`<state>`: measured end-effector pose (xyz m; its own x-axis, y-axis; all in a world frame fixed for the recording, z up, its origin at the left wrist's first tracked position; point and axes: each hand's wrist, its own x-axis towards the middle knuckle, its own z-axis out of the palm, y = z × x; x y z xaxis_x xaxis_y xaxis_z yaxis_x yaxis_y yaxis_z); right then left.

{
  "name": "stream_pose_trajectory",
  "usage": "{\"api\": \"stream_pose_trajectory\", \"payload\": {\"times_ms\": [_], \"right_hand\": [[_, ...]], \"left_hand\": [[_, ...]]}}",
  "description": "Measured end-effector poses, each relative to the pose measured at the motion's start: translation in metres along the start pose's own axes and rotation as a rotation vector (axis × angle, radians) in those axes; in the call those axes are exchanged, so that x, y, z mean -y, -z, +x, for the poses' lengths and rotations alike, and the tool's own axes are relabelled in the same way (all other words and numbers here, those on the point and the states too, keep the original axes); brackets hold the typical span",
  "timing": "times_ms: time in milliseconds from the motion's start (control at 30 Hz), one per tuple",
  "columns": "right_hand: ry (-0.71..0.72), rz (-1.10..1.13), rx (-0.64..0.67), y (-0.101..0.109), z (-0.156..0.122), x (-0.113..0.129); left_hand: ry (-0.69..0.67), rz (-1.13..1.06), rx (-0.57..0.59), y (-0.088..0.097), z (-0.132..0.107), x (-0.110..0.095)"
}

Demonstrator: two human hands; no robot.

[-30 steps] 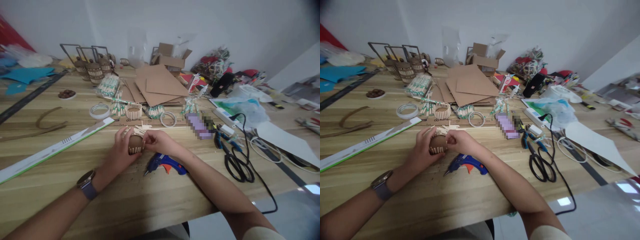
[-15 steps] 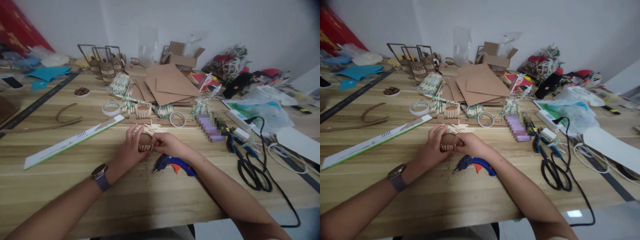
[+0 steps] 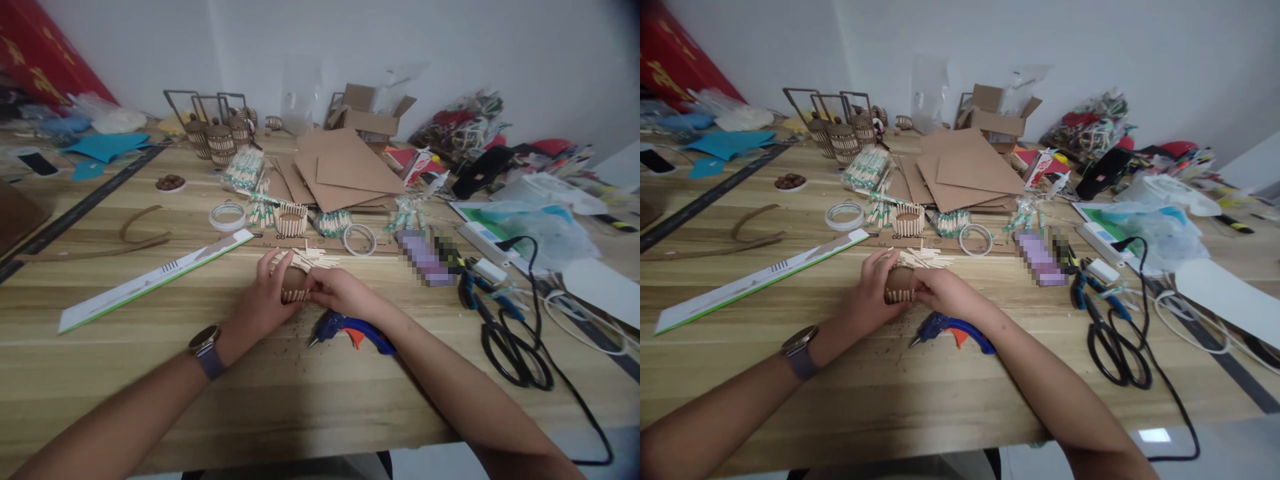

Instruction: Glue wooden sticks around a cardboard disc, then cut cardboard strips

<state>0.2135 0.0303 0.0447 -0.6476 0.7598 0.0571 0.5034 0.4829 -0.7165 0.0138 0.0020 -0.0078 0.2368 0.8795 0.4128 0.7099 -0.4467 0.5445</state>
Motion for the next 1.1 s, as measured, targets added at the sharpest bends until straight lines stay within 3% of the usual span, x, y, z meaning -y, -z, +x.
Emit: {"api": "stream_pose_trajectory", "payload": {"times_ms": [700, 967, 1100], "right_hand": [[0.059, -0.165, 0.026, 0.000, -0.001, 0.002], [0.020, -0.182, 0.044, -0.001, -0.001, 0.005], [-0.014, -0.202, 0.023, 0.009, -0.002, 0.014]], "left_hand": [[-0.022, 0.002, 0.008, -0.001, 0.000, 0.002], [0.000, -0.015, 0.028, 0.000, -0.001, 0.001], [0.016, -0.026, 0.057, 0.004, 0.000, 0.000]]}}
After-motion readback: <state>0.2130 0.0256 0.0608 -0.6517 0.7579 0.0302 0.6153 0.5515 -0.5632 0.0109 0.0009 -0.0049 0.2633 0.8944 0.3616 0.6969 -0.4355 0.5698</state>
